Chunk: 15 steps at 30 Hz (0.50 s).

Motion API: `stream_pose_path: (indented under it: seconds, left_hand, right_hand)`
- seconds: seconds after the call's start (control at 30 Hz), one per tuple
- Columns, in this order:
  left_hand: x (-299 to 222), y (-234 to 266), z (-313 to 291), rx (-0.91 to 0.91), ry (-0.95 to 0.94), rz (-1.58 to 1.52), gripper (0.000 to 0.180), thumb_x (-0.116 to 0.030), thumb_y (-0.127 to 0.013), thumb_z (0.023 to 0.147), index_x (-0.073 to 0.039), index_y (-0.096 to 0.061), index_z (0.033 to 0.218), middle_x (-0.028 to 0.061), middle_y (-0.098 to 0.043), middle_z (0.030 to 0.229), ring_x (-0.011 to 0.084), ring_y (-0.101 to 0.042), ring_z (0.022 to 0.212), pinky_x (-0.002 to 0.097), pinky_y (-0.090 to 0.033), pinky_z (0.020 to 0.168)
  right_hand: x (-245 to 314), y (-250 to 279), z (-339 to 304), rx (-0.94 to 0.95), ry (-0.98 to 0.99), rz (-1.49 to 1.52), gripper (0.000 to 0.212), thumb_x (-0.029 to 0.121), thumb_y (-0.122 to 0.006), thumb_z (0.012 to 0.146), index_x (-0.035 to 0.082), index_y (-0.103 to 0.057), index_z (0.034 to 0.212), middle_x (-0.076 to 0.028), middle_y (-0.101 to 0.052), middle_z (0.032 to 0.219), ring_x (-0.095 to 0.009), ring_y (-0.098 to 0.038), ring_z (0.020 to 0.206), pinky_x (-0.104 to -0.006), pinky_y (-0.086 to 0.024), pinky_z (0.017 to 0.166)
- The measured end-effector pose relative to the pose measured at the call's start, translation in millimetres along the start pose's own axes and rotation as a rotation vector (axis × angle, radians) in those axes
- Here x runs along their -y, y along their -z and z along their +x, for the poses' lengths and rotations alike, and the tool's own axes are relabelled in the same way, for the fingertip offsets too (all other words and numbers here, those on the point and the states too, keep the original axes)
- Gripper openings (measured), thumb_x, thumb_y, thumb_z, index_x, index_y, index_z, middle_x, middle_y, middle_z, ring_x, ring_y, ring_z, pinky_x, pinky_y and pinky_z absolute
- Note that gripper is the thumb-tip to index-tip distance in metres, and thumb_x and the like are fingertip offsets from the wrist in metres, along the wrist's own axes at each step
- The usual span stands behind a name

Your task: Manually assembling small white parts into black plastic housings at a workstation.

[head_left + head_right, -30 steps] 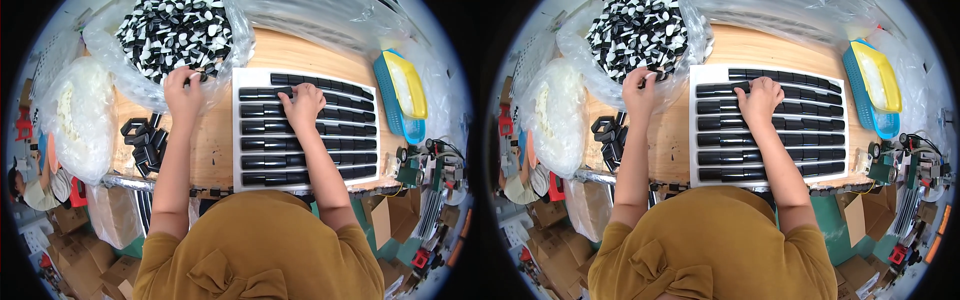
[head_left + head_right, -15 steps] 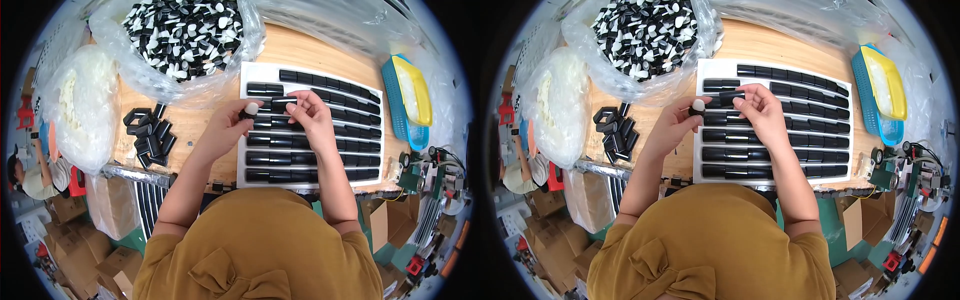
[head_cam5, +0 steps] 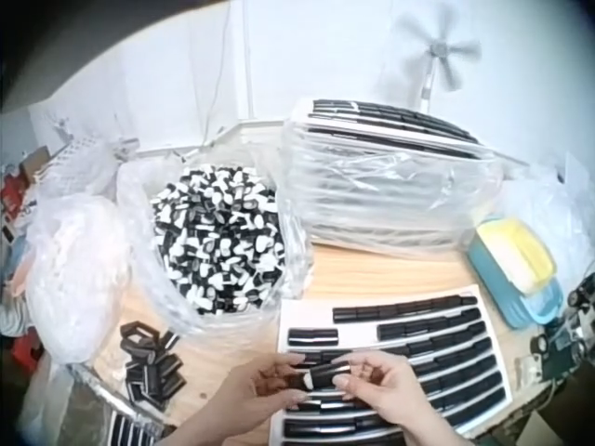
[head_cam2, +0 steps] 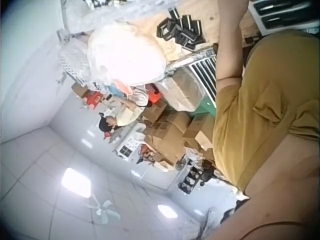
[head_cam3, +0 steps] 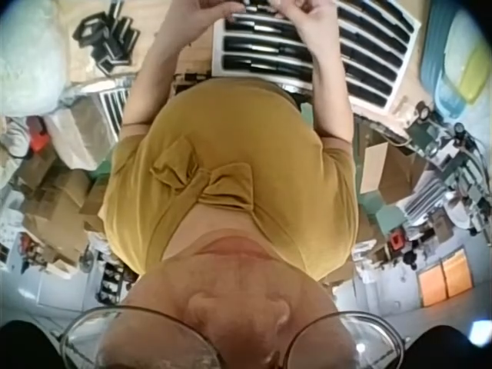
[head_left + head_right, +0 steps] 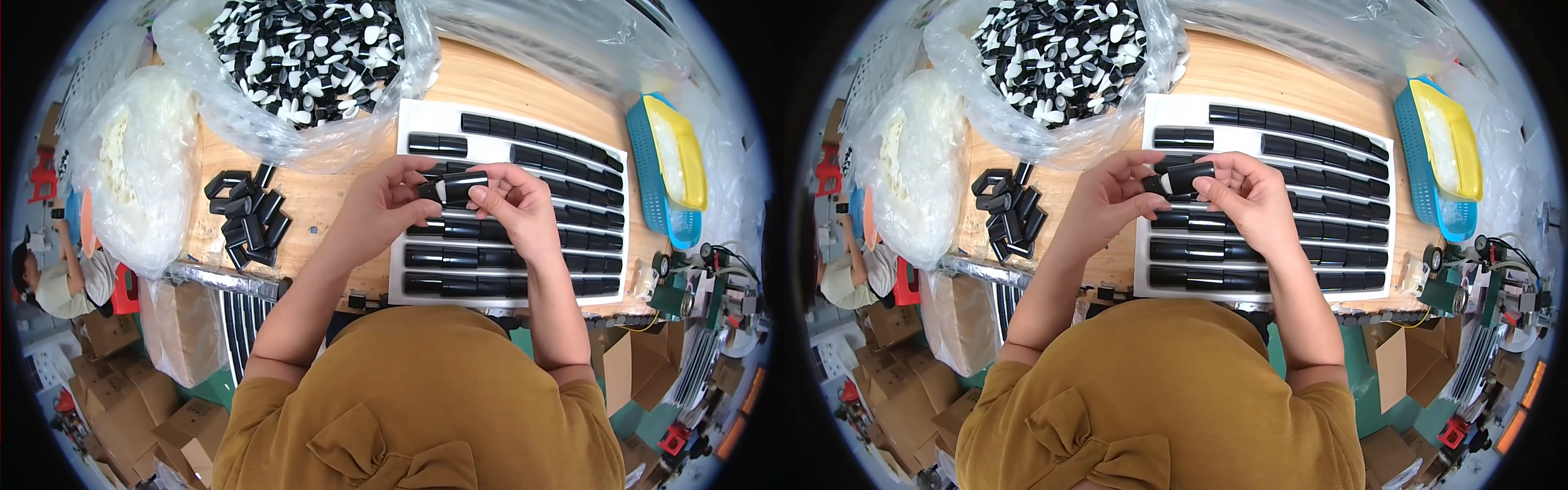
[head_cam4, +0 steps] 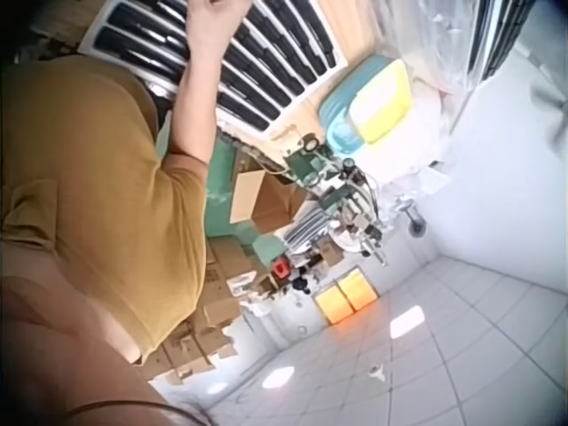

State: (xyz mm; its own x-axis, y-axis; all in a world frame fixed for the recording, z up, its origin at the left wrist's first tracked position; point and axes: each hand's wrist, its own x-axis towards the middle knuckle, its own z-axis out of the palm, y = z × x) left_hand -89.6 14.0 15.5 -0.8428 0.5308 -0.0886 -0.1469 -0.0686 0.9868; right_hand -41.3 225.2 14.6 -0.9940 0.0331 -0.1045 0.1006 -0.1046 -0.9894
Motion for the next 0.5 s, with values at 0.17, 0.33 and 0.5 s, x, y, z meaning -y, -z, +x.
stream_pose_path:
  seconds: [0.17, 0.33, 0.5]
  left_hand:
    - [-3.8, 2.6, -3.0, -0.017, 0.096, -0.225, 0.035, 0.004, -0.068, 0.081, 0.005, -0.061, 0.115, 0.0116, -0.066, 0.097, 0.0189, -0.068, 0.083, 0.0275, -0.056, 0.073]
    - [-3.5, 3.9, -4.7, -0.017, 0.045, -0.215, 0.031, 0.004, -0.069, 0.080, 0.004, -0.063, 0.111, 0.0071, -0.065, 0.092, 0.0153, -0.067, 0.085, 0.0246, -0.055, 0.075]
    - [-6.3, 4.1, -3.2, 0.008, 0.039, -0.130, 0.030, 0.004, -0.068, 0.081, 0.004, -0.063, 0.111, 0.0072, -0.066, 0.093, 0.0152, -0.067, 0.086, 0.0242, -0.055, 0.075]
  right_hand:
    - [5.1, -0.1, -6.0, -0.004, 0.004, 0.020, 0.021, 0.002, -0.067, 0.085, -0.002, -0.065, 0.106, -0.003, -0.064, 0.076, -0.008, -0.062, 0.070, -0.0199, -0.051, 0.062]
    - [12.6, -5.7, -12.0, 0.022, 0.011, 0.034, 0.021, 0.002, -0.067, 0.085, -0.002, -0.064, 0.106, -0.004, -0.064, 0.076, -0.008, -0.062, 0.070, -0.0203, -0.051, 0.062]
    - [9.9, -6.0, -15.0, 0.006, -0.019, 0.081, 0.020, 0.003, -0.065, 0.087, -0.002, -0.061, 0.107, -0.003, -0.063, 0.076, -0.008, -0.060, 0.068, -0.0206, -0.051, 0.063]
